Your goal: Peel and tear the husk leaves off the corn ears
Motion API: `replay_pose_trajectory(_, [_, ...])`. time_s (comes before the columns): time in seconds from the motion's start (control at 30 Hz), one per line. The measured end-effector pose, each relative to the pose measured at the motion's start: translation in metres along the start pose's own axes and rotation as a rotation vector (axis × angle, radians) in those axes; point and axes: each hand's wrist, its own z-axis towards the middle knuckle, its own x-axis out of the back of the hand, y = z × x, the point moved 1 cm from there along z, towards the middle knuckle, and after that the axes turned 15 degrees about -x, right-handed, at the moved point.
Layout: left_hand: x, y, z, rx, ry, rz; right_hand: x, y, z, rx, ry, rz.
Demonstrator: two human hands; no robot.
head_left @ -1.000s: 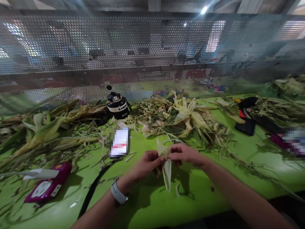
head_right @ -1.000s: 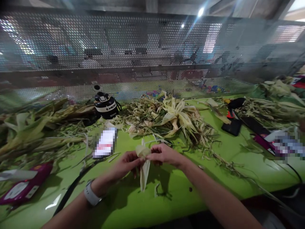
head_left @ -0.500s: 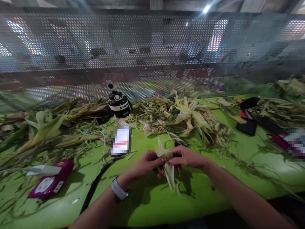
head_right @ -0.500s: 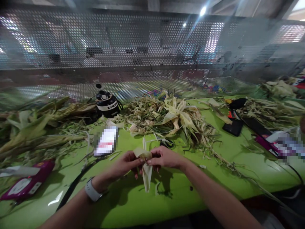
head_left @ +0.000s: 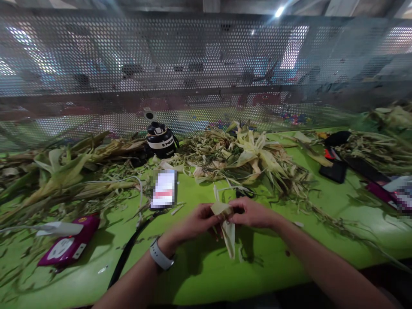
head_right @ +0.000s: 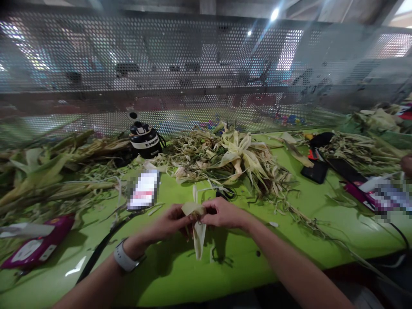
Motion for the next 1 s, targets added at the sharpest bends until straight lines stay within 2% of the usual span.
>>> replay_pose_trajectory(0.13, [0.002,-0.004,-0.001,-0.047,-0.011,0.101,0.000,0.000,-0.001,0.023,0.004,-0.123])
replay_pose_trajectory(0.4, [0.001,-0.001,-0.003,-0.054,-0.067,0.173,0.003,-0.002,-0.003,0.075,-0.051,-0.180])
replay_pose_trajectory(0.47, [0.001,-0.002,-0.003,-0.092,-0.051,0.251,0.001,-0.003,-0.003,0.080,0.020,-0.244])
replay_pose_trajectory(0.63, [-0.004,-0.005,-0.004,-0.188,0.011,0.554,-0.009,-0.002,-0.001,0.182,0.296,-0.529])
replay_pose_trajectory(0.77, [-0.007,-0.003,-0.005,-0.187,0.018,0.707,-0.017,-0.002,0.000,0.233,0.419,-0.634])
replay_pose_trajectory(0.87, [-0.007,0.003,-0.005,-0.209,0.017,0.650,-0.016,-0.004,0.002,0.213,0.510,-0.578])
replay_pose_trajectory(0.93, [-0.006,0.010,-0.006,-0.222,-0.014,0.484,-0.007,-0.005,0.003,0.168,0.579,-0.451])
replay_pose_trajectory(1.0, [-0.004,0.021,-0.012,-0.189,-0.077,0.205,0.009,-0.003,0.004,0.114,0.641,-0.303])
